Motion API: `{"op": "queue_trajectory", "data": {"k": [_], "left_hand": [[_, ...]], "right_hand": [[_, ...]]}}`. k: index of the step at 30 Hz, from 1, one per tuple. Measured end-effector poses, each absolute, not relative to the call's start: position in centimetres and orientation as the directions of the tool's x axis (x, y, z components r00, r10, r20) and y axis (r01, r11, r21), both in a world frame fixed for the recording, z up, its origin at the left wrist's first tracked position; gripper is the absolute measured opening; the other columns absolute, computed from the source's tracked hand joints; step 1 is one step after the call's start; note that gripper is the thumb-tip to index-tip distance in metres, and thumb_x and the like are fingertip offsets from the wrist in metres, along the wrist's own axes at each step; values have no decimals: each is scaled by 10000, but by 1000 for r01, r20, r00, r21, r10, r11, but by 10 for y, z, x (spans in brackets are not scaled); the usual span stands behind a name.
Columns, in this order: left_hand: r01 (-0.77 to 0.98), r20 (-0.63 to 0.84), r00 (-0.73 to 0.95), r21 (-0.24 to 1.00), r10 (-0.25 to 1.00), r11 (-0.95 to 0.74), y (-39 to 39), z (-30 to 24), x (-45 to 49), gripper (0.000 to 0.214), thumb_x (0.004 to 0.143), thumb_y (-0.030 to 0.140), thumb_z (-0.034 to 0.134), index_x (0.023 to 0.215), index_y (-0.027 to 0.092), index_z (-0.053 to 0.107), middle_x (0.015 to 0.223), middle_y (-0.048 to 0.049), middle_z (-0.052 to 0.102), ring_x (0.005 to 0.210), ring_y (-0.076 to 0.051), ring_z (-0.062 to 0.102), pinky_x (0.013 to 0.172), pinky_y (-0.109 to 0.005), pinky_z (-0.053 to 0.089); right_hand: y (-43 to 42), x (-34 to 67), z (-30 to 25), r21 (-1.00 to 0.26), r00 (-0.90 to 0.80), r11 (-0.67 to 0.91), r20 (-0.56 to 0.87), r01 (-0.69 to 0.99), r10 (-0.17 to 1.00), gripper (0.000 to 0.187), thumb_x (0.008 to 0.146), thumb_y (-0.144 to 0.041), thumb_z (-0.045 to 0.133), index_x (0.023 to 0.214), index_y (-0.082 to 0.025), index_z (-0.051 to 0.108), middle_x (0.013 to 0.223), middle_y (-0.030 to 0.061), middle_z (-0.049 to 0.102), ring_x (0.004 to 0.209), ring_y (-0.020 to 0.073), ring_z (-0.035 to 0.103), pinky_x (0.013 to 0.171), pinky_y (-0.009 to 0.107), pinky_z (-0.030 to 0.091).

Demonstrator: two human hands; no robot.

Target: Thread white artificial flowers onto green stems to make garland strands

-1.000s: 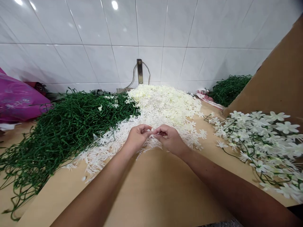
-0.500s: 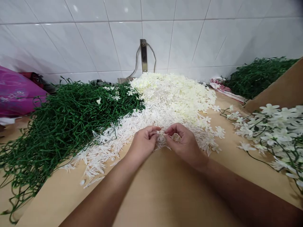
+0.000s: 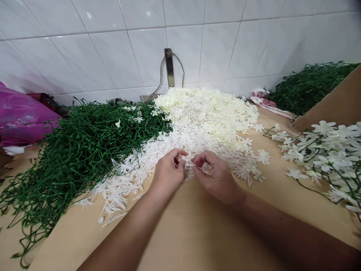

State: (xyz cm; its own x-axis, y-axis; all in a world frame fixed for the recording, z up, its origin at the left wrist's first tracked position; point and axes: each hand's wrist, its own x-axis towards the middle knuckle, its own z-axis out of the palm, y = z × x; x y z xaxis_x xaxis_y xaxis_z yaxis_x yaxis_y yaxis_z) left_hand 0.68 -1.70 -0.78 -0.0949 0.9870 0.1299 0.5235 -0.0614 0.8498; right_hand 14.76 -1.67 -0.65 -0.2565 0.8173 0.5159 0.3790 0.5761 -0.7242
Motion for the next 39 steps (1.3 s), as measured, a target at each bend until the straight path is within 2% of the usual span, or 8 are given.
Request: {"op": "queue_trajectory", "data": {"k": [8, 14, 23, 27, 32, 36, 39], "left_hand": [[514, 114, -76, 856, 991, -59, -20, -3, 10, 236, 682, 206, 481, 890, 210, 592, 577, 32, 494, 470, -74, 405, 478, -201, 327], [618, 156, -86, 783, 984, -69, -21, -1, 7, 202, 709, 247, 484, 864, 221, 611, 570, 29, 511, 491, -85, 427, 503, -210, 339], [721, 258, 1, 669, 966, -179, -24, 3, 10, 258, 742, 206, 457, 978, 204, 559, 754, -13, 598, 671, -121, 537, 650, -249, 418], [674, 259, 52, 703, 964, -225, -25, 0, 13, 248, 748, 177, 439, 946, 195, 587, 895, -39, 632, 774, -136, 569, 706, -256, 432], [578, 144, 14, 806, 989, -125, -24, -6, 11, 253, 754, 245, 454, 970, 212, 581, 789, -15, 641, 652, -116, 578, 615, -237, 445], [608, 139, 4, 786, 990, -112, -24, -4, 11, 230, 746, 251, 466, 942, 234, 585, 705, 14, 617, 579, -98, 546, 558, -220, 425], [659, 174, 13, 739, 985, -139, -25, -1, 12, 209, 743, 232, 466, 913, 239, 587, 709, 19, 620, 606, -99, 550, 578, -222, 423]], "right_hand": [[-17, 149, -6, -726, -261, 579, 517, 369, 815, 85, 696, -119, 477, 759, -176, 488, 703, 9, 519, 676, 116, 510, 640, 245, 426], [-16, 151, -8, -750, -260, 566, 503, 341, 824, 85, 701, -121, 485, 765, -178, 482, 712, 7, 522, 682, 112, 510, 647, 242, 428], [-18, 149, -9, -842, -226, 455, 401, 291, 888, 70, 710, -152, 498, 773, -167, 473, 738, 23, 534, 694, 121, 527, 651, 263, 451], [-15, 150, -10, -847, -217, 427, 374, 316, 902, 70, 704, -144, 493, 767, -167, 476, 733, 24, 532, 697, 124, 523, 657, 268, 449], [-11, 151, -11, -863, -203, 386, 335, 326, 920, 83, 685, -125, 484, 762, -156, 478, 730, 28, 529, 686, 124, 520, 650, 268, 448], [-10, 151, -12, -864, -208, 383, 330, 327, 921, 89, 673, -114, 478, 753, -153, 476, 717, 27, 525, 681, 126, 518, 649, 274, 444], [-11, 151, -12, -866, -189, 372, 325, 333, 927, 88, 662, -106, 475, 736, -153, 472, 701, 24, 519, 667, 127, 513, 642, 276, 440]]}}
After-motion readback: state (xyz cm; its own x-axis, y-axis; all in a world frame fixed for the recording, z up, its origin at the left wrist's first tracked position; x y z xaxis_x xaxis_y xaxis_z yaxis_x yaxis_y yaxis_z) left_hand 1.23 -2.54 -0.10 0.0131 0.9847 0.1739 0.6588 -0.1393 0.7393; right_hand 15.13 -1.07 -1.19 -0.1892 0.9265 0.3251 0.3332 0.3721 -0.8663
